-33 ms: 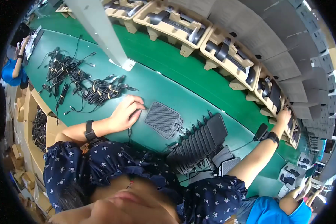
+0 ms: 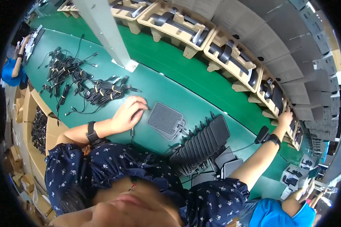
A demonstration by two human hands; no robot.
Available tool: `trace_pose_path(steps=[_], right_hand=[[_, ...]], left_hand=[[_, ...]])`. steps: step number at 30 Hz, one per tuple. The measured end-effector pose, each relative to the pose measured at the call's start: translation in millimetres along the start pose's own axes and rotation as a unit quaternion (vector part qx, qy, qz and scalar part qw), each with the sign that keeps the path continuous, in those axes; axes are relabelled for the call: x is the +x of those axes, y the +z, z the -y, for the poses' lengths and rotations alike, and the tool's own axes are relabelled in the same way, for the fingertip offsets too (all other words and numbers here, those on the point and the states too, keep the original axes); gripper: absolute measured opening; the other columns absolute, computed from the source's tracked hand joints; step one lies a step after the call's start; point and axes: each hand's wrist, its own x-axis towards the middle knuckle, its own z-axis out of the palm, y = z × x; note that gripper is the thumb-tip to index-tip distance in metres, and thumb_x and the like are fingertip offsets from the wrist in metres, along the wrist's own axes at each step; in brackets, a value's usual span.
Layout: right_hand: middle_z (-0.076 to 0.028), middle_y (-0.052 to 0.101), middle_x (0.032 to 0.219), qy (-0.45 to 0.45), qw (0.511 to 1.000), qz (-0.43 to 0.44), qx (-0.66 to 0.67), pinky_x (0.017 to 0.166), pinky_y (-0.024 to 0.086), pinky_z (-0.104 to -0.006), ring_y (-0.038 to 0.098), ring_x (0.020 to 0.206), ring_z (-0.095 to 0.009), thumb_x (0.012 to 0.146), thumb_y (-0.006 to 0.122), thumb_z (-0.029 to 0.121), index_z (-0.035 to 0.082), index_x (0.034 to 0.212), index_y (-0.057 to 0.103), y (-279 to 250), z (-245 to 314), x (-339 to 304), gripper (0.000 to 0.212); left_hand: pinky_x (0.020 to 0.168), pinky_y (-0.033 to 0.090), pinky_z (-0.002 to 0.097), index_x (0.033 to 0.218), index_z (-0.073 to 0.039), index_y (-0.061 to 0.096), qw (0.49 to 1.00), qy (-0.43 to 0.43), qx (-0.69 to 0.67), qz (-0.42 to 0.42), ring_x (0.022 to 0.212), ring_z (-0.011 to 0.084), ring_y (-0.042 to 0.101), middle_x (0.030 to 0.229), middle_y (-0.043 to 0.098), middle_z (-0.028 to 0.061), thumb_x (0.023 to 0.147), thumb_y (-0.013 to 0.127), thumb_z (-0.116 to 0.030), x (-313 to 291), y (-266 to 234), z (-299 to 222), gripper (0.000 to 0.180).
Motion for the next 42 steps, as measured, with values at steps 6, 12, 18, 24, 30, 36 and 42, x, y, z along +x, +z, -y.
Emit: trace_pose_path(steps=[6,12,18,24,30,36,42], right_hand=[[-0.019,0.064,0.083,-0.143,0.936,-0.307,0.089,0.069,0.049,-0.0387,0.062,0.075,-0.035,0.071,0.067,0.037,0.001,0.082,0.064,-58.3,128.4,-73.6,0.037],[-0.013,0.058,0.105,-0.339,0.861,-0.045,0.376,0.088,0.041,-0.0367,0.053,0.099,-0.030,0.082,0.053,0.007,0.005,0.106,0.057,-155.6,289.0,-195.4,0.024],[-0.009,0.059,0.100,-0.526,0.786,0.068,0.317,0.085,0.040,-0.0383,0.054,0.092,-0.027,0.075,0.062,0.022,0.008,0.115,0.050,-243.5,379.2,-285.8,0.044],[-0.010,0.061,0.077,-0.261,0.721,0.123,0.630,0.066,0.046,-0.0256,0.059,0.067,-0.015,0.089,0.052,0.012,0.001,0.100,0.049,-230.7,362.4,-283.6,0.016],[-0.018,0.054,0.109,-0.365,0.839,0.061,0.399,0.081,0.043,-0.0396,0.051,0.102,-0.032,0.072,0.061,0.003,0.006,0.098,0.054,-225.6,367.5,-308.8,0.026],[-0.016,0.042,0.131,-0.469,0.713,0.146,0.501,0.103,0.029,-0.0443,0.040,0.122,-0.032,0.071,0.056,-0.003,0.006,0.119,0.047,-218.9,366.0,-310.0,0.049],[-0.013,0.042,0.131,-0.542,0.750,0.130,0.357,0.107,0.019,-0.0492,0.038,0.125,-0.025,0.073,0.062,0.018,0.006,0.126,0.043,-233.1,348.8,-300.9,0.058]], left_hand=[[0.086,0.040,0.0403,0.098,-0.005,0.055,0.971,0.009,0.210,-0.111,0.104,0.0306,0.047,0.112,0.048,0.0140,0.067,0.066,-0.005,6.7,-55.8,2.9,0.033],[0.088,0.038,0.0426,0.087,-0.006,0.052,0.950,0.012,0.298,-0.094,0.106,0.0311,0.045,0.104,0.050,0.0113,0.064,0.070,-0.014,-7.5,-93.7,37.5,0.030],[0.063,0.045,0.0358,0.093,-0.006,0.052,0.984,0.115,0.121,-0.069,0.073,0.0272,0.055,0.079,0.052,0.0093,0.070,0.067,-0.017,6.8,-90.9,-29.2,0.029],[0.064,0.049,0.0319,0.115,-0.003,0.046,0.979,-0.139,-0.102,0.110,0.075,0.0218,0.062,0.081,0.062,0.0102,0.087,0.052,-0.025,-6.4,-101.9,-5.2,0.036],[0.092,0.042,0.0338,0.120,0.000,0.044,0.775,-0.122,-0.590,0.191,0.108,0.0203,0.051,0.115,0.053,0.0106,0.096,0.034,-0.033,-7.8,-40.0,-14.1,0.042],[0.087,0.041,0.0294,0.115,-0.004,0.050,0.742,-0.247,-0.597,0.179,0.104,0.0148,0.050,0.112,0.054,0.0064,0.094,0.040,-0.022,-0.4,-29.2,-5.5,0.029],[0.056,0.042,0.0231,0.119,-0.005,0.043,0.738,-0.258,-0.473,0.407,0.059,0.0077,0.051,0.076,0.057,0.0032,0.093,0.042,-0.022,12.2,-40.9,-1.8,0.031]])
